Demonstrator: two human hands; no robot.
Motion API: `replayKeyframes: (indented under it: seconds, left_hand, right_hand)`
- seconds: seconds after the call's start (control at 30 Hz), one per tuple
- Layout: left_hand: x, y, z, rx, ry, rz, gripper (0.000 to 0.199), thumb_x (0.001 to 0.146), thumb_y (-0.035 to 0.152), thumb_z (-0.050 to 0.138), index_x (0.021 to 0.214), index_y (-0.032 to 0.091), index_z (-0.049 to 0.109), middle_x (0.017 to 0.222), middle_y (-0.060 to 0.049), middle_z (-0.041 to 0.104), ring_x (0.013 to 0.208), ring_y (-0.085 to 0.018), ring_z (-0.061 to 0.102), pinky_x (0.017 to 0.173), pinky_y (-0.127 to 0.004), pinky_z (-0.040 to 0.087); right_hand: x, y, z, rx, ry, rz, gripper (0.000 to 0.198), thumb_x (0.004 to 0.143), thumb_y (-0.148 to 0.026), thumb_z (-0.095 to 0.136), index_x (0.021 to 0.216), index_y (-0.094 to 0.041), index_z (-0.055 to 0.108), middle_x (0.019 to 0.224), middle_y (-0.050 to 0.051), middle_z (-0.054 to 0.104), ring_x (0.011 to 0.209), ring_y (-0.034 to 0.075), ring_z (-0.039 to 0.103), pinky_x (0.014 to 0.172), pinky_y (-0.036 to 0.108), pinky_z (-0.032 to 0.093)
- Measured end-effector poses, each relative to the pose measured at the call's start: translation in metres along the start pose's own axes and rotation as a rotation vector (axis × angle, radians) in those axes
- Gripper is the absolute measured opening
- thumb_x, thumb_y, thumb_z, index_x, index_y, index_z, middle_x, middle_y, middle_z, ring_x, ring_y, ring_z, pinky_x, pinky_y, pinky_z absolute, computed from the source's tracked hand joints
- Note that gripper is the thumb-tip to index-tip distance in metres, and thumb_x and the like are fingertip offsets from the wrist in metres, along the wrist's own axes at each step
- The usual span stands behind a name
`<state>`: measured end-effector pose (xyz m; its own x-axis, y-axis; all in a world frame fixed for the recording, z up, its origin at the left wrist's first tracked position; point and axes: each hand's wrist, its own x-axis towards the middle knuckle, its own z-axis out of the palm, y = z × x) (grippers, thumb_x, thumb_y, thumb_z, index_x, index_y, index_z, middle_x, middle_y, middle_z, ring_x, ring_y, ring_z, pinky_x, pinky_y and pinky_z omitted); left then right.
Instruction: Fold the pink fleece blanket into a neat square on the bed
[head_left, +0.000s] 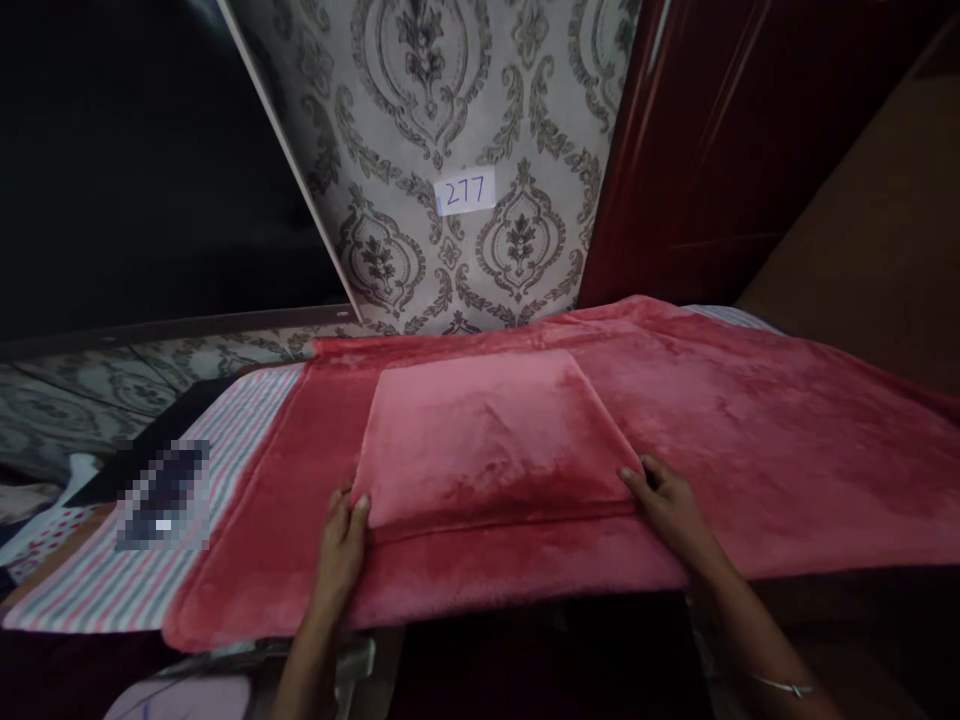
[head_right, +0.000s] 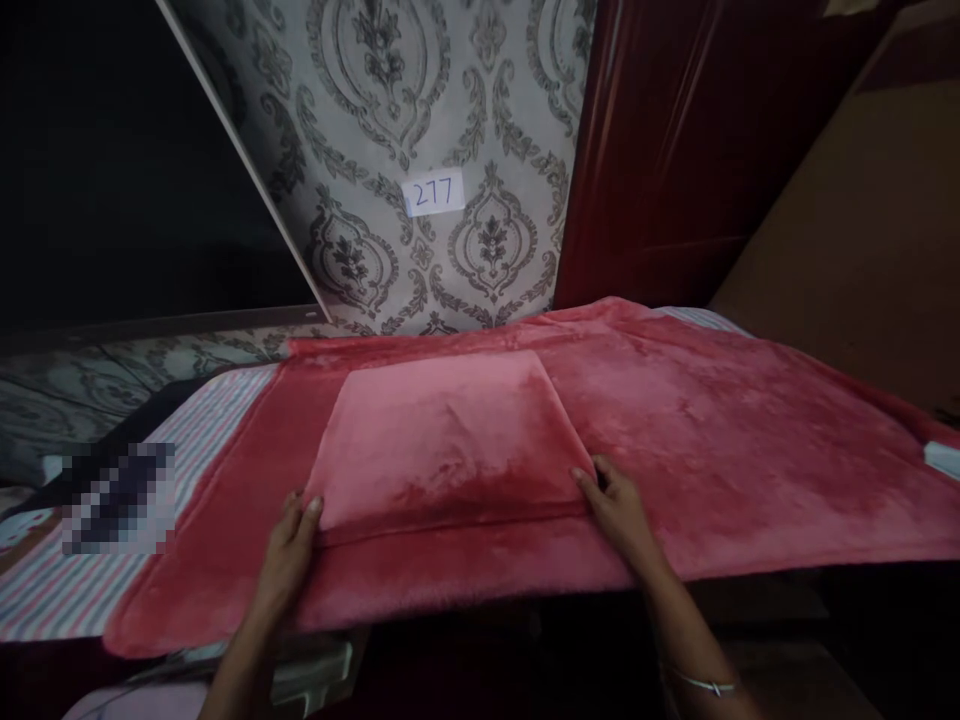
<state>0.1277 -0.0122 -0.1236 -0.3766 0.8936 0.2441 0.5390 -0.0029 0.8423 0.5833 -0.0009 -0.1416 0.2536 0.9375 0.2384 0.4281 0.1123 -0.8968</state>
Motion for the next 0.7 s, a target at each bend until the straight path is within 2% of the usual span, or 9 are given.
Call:
replayKeyframes:
  seconds: [0.1,0.17,0.23,0.3,0.37,0.47,0.5,0.57,0.7]
  left_hand:
    - [0.015,-0.003,-0.010,0.016,-0.036,0.021,0.061,0.077,0.077,0.059,0.098,0.020,0.069,0.111,-0.013,0.073,0.109,-0.034,0.067,0.103,-0.053,0.053]
    - [0.032,0.004,-0.015,0.035,-0.004,0.085,0.065,0.080,0.076,0.056,0.111,0.021,0.068,0.125,-0.013,0.070,0.120,-0.034,0.064,0.107,-0.052,0.051]
    - [0.055,0.024,-0.009,0.098,0.030,0.217,0.069,0.085,0.073,0.051,0.129,0.021,0.063,0.145,-0.014,0.060,0.139,-0.033,0.053,0.117,-0.051,0.041]
    - [0.081,0.055,0.012,0.215,-0.053,0.352,0.071,0.090,0.067,0.046,0.140,0.018,0.057,0.154,-0.015,0.052,0.148,-0.032,0.043,0.122,-0.051,0.034]
    - [0.107,0.092,0.044,0.380,-0.228,0.456,0.068,0.095,0.059,0.042,0.146,0.015,0.052,0.156,-0.017,0.050,0.151,-0.030,0.038,0.124,-0.050,0.031]
    - [0.141,0.139,0.096,0.725,-0.420,0.471,0.067,0.098,0.056,0.043,0.150,0.014,0.049,0.157,-0.019,0.049,0.151,-0.030,0.038,0.124,-0.047,0.029]
    - [0.150,0.147,0.110,0.759,-0.426,0.453,0.066,0.098,0.057,0.044,0.150,0.016,0.050,0.157,-0.019,0.048,0.151,-0.031,0.037,0.124,-0.049,0.029]
    - [0.159,0.151,0.130,0.815,-0.422,0.413,0.064,0.098,0.057,0.044,0.149,0.018,0.051,0.156,-0.020,0.050,0.151,-0.033,0.038,0.123,-0.054,0.028]
    - [0.158,0.124,0.145,0.872,-0.376,0.359,0.062,0.102,0.051,0.038,0.149,0.012,0.049,0.156,-0.024,0.048,0.149,-0.036,0.039,0.122,-0.061,0.023]
  right_hand:
    - [0.010,0.007,-0.008,-0.040,-0.040,-0.031,0.044,0.082,-0.066,0.060,0.086,-0.023,0.070,0.085,0.006,0.074,0.079,0.026,0.069,0.074,0.038,0.058]
    - [0.028,0.002,-0.013,-0.112,0.006,-0.051,0.050,0.087,-0.062,0.054,0.109,-0.021,0.071,0.109,0.012,0.076,0.099,0.030,0.071,0.088,0.043,0.058]
    - [0.056,-0.015,-0.011,-0.233,0.051,-0.117,0.059,0.092,-0.057,0.047,0.132,-0.017,0.064,0.134,0.016,0.068,0.121,0.032,0.064,0.103,0.047,0.052]
    - [0.090,-0.044,0.005,-0.383,-0.005,-0.243,0.061,0.097,-0.050,0.041,0.147,-0.017,0.054,0.149,0.014,0.057,0.137,0.030,0.053,0.114,0.048,0.042]
    - [0.125,-0.077,0.032,-0.549,-0.120,-0.363,0.060,0.100,-0.041,0.038,0.154,-0.017,0.047,0.157,0.011,0.050,0.146,0.027,0.043,0.120,0.045,0.036]
    - [0.164,-0.115,0.078,-0.798,-0.256,-0.255,0.059,0.102,-0.037,0.040,0.157,-0.016,0.043,0.161,0.016,0.043,0.149,0.030,0.037,0.120,0.050,0.032]
    - [0.171,-0.120,0.091,-0.830,-0.266,-0.226,0.057,0.103,-0.037,0.040,0.156,-0.016,0.045,0.161,0.017,0.043,0.149,0.032,0.037,0.119,0.054,0.031]
    - [0.177,-0.118,0.109,-0.858,-0.264,-0.195,0.053,0.104,-0.039,0.039,0.151,-0.017,0.051,0.158,0.019,0.046,0.147,0.036,0.039,0.116,0.061,0.030]
    - [0.169,-0.084,0.121,-0.875,-0.237,-0.214,0.048,0.106,-0.042,0.037,0.142,-0.018,0.059,0.146,0.017,0.059,0.139,0.033,0.046,0.114,0.060,0.031]
